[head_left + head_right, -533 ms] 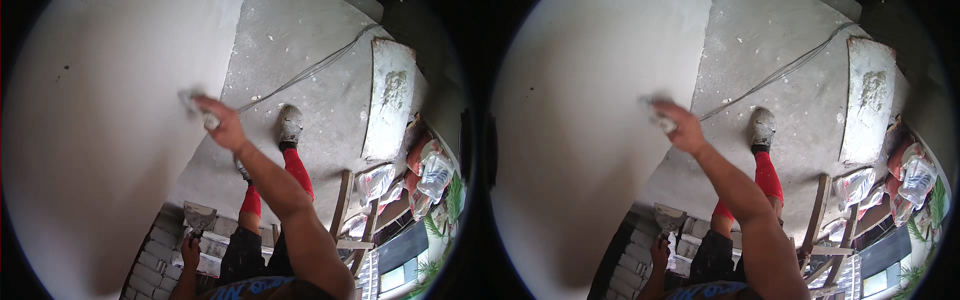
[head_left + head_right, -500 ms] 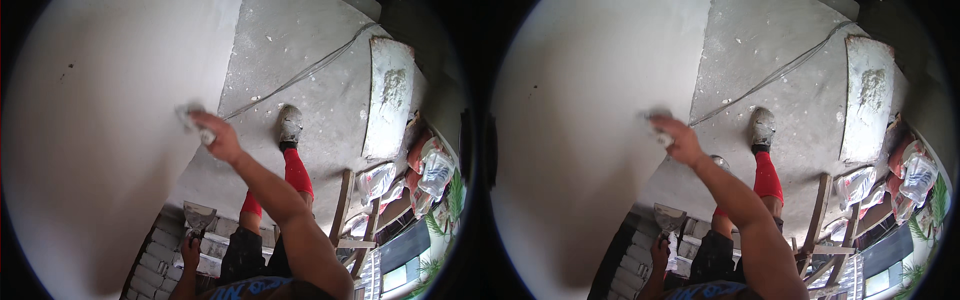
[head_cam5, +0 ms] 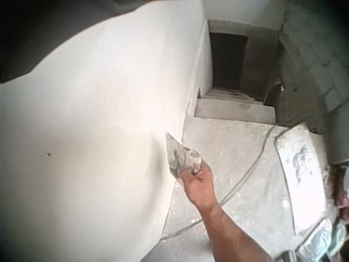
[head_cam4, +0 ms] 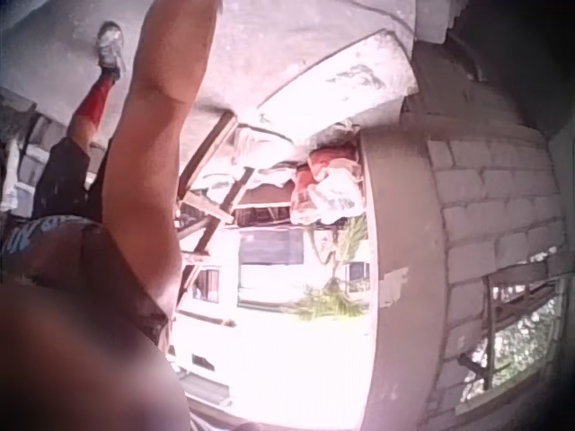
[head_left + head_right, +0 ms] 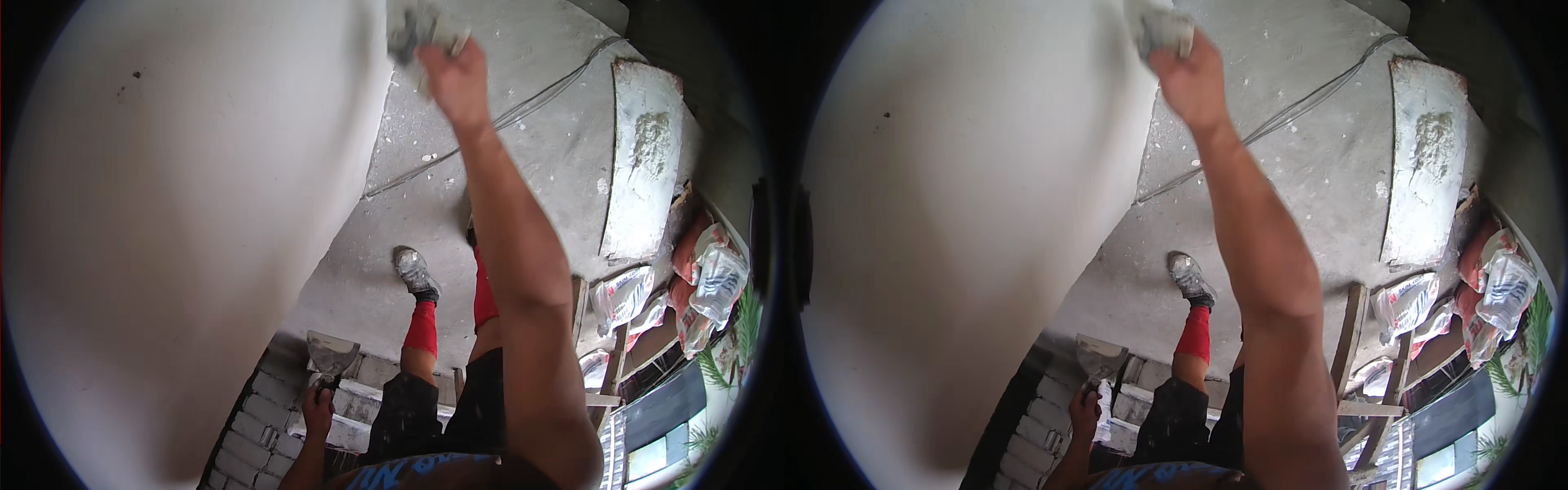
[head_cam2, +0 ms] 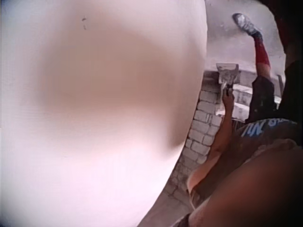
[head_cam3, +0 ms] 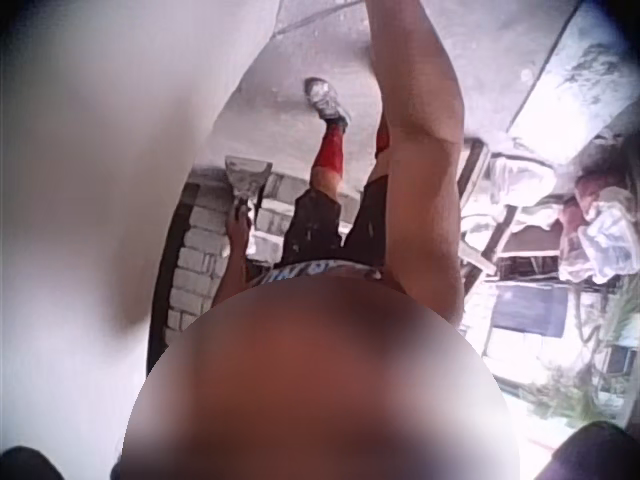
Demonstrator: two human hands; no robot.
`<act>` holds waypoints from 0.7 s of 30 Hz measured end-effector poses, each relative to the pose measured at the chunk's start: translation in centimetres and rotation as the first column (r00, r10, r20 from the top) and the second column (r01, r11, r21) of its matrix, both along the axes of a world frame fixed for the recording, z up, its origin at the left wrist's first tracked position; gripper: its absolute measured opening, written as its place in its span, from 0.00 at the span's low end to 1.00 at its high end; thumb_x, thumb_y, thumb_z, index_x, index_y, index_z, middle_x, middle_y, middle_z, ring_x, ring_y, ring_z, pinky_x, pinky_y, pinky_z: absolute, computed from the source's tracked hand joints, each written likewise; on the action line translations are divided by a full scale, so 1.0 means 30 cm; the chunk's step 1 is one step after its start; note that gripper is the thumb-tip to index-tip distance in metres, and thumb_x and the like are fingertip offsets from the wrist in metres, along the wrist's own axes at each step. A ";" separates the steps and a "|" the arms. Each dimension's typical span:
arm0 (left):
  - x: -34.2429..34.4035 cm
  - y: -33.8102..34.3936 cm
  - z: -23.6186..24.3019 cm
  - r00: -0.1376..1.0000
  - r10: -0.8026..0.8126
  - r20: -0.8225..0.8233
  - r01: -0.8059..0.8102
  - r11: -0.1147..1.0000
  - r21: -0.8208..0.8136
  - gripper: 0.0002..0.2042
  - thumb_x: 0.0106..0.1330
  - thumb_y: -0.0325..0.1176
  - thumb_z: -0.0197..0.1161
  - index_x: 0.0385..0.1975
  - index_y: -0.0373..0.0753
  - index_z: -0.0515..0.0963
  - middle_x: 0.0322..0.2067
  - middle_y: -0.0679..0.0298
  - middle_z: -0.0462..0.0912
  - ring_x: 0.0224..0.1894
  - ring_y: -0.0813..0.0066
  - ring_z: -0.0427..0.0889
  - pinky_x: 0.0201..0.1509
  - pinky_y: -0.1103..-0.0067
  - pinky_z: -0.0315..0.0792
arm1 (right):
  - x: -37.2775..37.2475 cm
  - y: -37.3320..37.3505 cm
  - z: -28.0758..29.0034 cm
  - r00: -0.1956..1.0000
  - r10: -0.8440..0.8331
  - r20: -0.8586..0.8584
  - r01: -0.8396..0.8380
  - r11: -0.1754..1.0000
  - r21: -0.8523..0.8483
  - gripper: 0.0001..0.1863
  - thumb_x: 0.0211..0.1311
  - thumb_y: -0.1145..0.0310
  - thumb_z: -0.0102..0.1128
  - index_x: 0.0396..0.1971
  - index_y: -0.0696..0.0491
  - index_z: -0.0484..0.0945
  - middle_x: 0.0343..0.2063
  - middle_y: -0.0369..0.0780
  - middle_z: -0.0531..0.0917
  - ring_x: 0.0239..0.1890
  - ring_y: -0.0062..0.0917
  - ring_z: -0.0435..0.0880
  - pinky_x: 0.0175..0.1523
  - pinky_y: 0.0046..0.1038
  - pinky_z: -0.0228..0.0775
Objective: Apply plaster or finishing compound to a wall using a trowel and putty knife.
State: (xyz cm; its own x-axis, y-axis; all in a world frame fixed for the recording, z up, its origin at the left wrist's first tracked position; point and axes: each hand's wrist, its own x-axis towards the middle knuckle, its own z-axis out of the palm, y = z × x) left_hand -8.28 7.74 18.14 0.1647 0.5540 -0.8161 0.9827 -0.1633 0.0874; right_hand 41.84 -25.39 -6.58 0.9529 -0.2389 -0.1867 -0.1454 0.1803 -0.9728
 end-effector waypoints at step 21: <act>0.013 0.022 0.032 0.990 -0.078 0.121 0.084 0.995 -0.052 0.09 0.74 0.36 0.56 0.46 0.39 0.75 0.29 0.72 0.79 0.19 0.90 0.67 0.19 0.86 0.60 | -1.023 0.515 0.328 0.802 0.592 0.072 -0.590 0.771 0.239 0.30 0.51 0.82 0.61 0.57 0.46 0.76 0.55 0.42 0.81 0.58 0.40 0.78 0.61 0.37 0.72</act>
